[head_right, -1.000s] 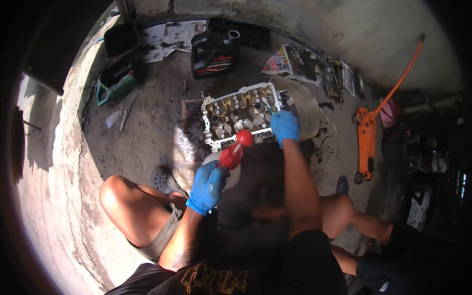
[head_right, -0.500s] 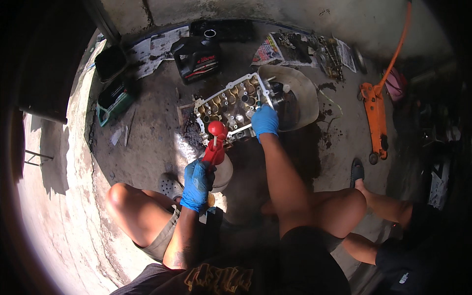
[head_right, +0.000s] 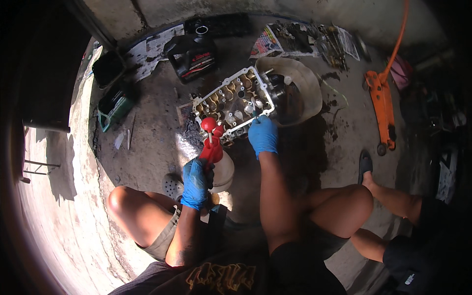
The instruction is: The person cleans a disassembled engine cylinder head using a spray bottle and a toothbrush. They repeatedly spray cleaner into the valve seats and scrub the surfaces while sitting on the floor.
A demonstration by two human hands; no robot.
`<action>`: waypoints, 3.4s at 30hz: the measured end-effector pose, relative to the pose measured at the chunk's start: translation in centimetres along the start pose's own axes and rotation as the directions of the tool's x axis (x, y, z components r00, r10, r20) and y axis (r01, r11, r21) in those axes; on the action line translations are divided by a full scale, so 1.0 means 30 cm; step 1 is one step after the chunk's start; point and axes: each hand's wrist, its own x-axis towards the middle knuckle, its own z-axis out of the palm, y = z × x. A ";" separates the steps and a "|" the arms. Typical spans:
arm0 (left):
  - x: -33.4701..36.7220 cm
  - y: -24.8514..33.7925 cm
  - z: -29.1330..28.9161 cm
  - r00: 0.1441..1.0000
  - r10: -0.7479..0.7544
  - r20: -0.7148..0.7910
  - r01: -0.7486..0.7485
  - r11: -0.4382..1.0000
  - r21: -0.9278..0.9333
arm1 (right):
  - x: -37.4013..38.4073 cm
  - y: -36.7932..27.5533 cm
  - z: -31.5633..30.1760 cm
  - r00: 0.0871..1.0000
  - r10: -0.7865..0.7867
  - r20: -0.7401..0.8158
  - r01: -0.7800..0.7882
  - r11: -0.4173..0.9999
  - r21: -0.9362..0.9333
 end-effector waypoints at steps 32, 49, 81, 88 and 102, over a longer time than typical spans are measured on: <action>-0.021 -0.022 -0.035 0.995 0.083 0.060 -0.091 0.982 0.163 | 0.080 0.024 0.296 0.818 -0.538 0.204 0.549 0.623 -0.557; 0.008 -0.077 -0.074 0.873 0.477 0.104 -0.475 0.779 0.410 | 0.083 -0.046 0.180 0.968 0.060 0.244 0.041 0.921 -0.387; 0.029 -0.097 -0.082 0.964 0.261 0.060 -0.266 0.909 0.322 | -0.023 -0.031 0.197 0.956 -0.050 0.290 0.088 0.989 -0.118; 0.016 -0.098 -0.068 0.902 0.420 0.098 -0.417 0.791 0.448 | -0.044 -0.042 0.191 0.981 -0.123 0.150 0.115 0.992 0.060; 0.039 -0.087 -0.039 0.980 0.193 0.043 -0.195 0.908 0.371 | -0.072 -0.048 0.175 0.982 -0.028 0.185 0.012 0.996 0.088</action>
